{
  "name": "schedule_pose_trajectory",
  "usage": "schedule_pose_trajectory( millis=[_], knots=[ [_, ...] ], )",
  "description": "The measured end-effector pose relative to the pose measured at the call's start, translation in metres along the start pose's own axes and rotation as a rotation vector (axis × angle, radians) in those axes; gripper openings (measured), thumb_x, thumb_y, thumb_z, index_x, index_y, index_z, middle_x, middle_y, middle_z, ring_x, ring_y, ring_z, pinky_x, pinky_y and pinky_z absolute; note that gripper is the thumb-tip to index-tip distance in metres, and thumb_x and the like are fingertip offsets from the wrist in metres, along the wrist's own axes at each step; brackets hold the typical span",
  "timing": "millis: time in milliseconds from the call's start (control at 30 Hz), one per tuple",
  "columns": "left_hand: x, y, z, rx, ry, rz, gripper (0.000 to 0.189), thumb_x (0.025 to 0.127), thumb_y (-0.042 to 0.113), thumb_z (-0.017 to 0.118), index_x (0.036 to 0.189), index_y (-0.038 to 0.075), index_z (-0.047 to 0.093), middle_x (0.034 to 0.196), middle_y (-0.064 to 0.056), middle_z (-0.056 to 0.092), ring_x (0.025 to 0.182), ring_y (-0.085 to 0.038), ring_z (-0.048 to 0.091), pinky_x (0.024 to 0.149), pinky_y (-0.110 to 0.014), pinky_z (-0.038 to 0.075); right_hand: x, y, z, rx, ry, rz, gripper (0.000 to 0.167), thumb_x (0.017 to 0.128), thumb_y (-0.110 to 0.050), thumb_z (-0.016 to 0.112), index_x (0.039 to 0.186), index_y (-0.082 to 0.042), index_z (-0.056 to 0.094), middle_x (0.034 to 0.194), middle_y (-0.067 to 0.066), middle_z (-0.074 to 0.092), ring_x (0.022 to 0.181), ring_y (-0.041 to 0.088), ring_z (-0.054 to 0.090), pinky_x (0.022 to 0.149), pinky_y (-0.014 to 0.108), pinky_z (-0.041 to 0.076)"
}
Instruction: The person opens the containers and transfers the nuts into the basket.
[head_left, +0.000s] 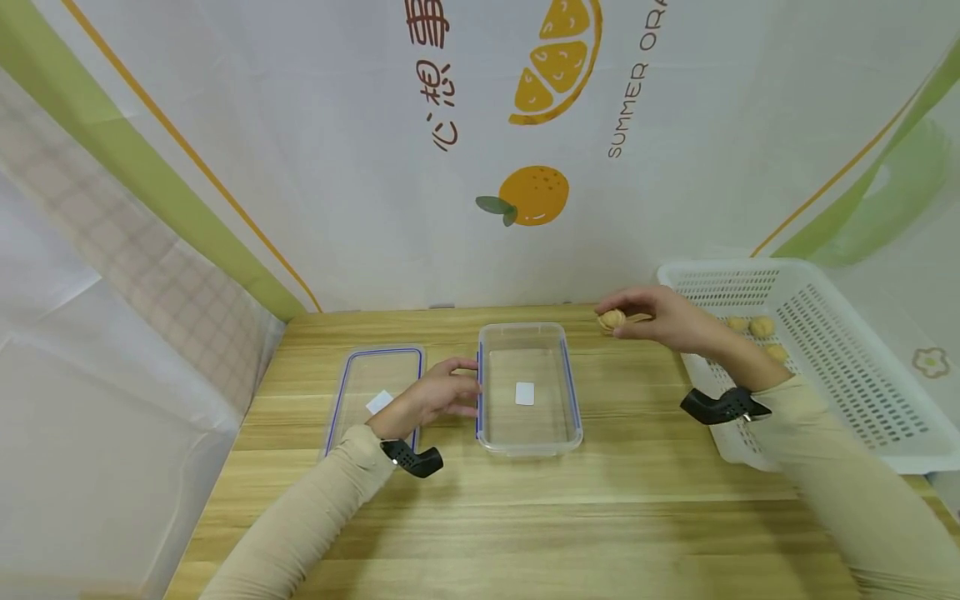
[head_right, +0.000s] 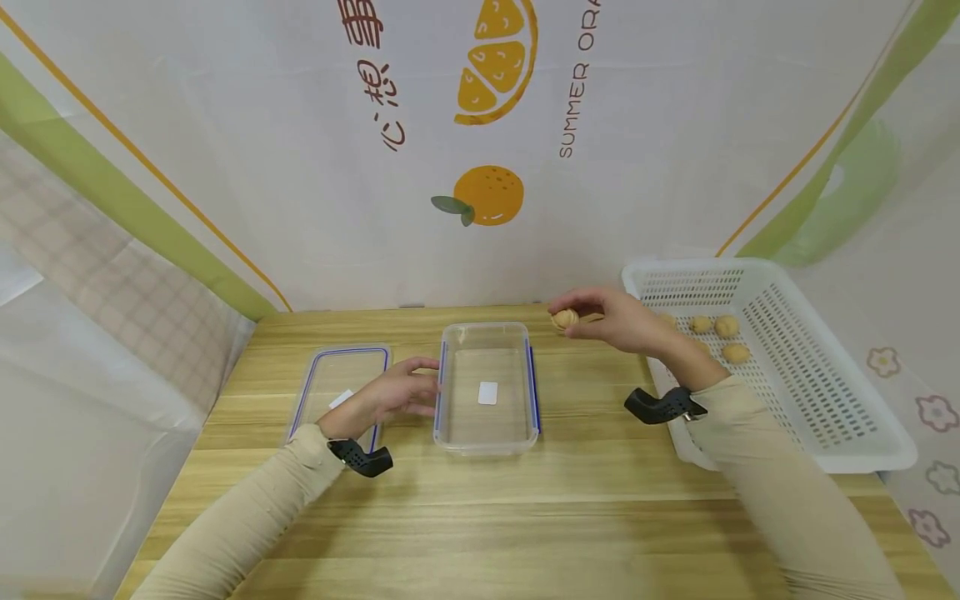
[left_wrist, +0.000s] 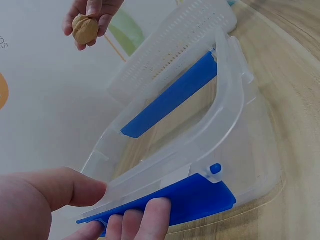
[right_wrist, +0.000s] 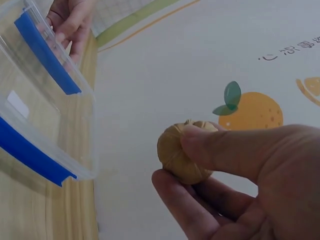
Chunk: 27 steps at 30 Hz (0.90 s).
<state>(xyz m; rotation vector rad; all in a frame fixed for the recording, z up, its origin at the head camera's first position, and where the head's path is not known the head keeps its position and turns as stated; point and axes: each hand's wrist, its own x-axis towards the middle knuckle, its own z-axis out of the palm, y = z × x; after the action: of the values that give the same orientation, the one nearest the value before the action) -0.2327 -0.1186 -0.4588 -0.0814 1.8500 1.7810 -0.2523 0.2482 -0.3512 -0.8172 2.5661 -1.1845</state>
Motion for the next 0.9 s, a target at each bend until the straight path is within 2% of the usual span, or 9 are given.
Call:
schedule_pose_trajectory(
  millis=[200,367,533,600,767,900],
  knots=[
    [-0.001,0.000,0.000,-0.001,0.001,0.004,0.057,0.095,-0.004,0.059,0.147,-0.003,0.038,0.129,-0.029,0.053,0.108,-0.034,0.062,0.085,-0.043,0.065,-0.014,0.005,-0.011,0.048,-0.001,0.037,0.033,0.098,-0.008,0.068,0.131,-0.007,0.065,0.131,0.012,0.063,0.114,0.009,0.057,0.089,0.016,0.053],
    [0.000,0.000,0.000,-0.006,-0.001,0.000,0.056,0.094,-0.003,0.059,0.147,-0.002,0.038,0.128,-0.028,0.054,0.106,-0.032,0.062,0.085,-0.042,0.065,-0.028,0.011,-0.021,0.071,0.012,0.014,0.033,0.098,-0.003,0.067,0.131,-0.001,0.064,0.127,0.009,0.063,0.108,0.008,0.059,0.085,0.017,0.055],
    [0.000,0.000,-0.001,-0.005,-0.001,-0.001,0.056,0.095,-0.004,0.058,0.147,-0.003,0.037,0.127,-0.028,0.054,0.106,-0.032,0.062,0.084,-0.042,0.065,-0.043,0.022,-0.030,0.023,0.039,-0.005,0.032,0.098,-0.003,0.068,0.130,-0.005,0.065,0.124,-0.008,0.065,0.109,0.003,0.060,0.086,0.013,0.052],
    [0.000,0.000,-0.001,-0.008,0.000,-0.003,0.056,0.095,-0.004,0.058,0.147,-0.003,0.038,0.128,-0.028,0.053,0.107,-0.033,0.062,0.084,-0.042,0.065,-0.049,0.026,-0.033,0.022,0.045,-0.004,0.032,0.097,-0.003,0.068,0.129,-0.005,0.065,0.123,-0.011,0.065,0.108,0.003,0.059,0.085,0.014,0.051],
    [0.000,0.001,-0.001,-0.008,0.003,0.004,0.057,0.094,-0.004,0.058,0.147,-0.004,0.038,0.128,-0.029,0.052,0.106,-0.032,0.062,0.083,-0.041,0.065,-0.060,0.036,-0.040,0.017,0.052,0.004,0.034,0.098,-0.003,0.067,0.131,-0.003,0.064,0.124,-0.011,0.065,0.108,0.002,0.058,0.080,0.016,0.054],
    [0.000,0.001,0.000,-0.002,0.001,0.011,0.058,0.093,-0.004,0.058,0.147,-0.005,0.037,0.128,-0.030,0.052,0.105,-0.033,0.063,0.084,-0.043,0.065,-0.069,0.043,-0.046,0.006,0.071,0.011,0.034,0.097,-0.003,0.068,0.131,-0.007,0.065,0.123,-0.013,0.065,0.103,0.003,0.059,0.077,0.015,0.052]
  ],
)
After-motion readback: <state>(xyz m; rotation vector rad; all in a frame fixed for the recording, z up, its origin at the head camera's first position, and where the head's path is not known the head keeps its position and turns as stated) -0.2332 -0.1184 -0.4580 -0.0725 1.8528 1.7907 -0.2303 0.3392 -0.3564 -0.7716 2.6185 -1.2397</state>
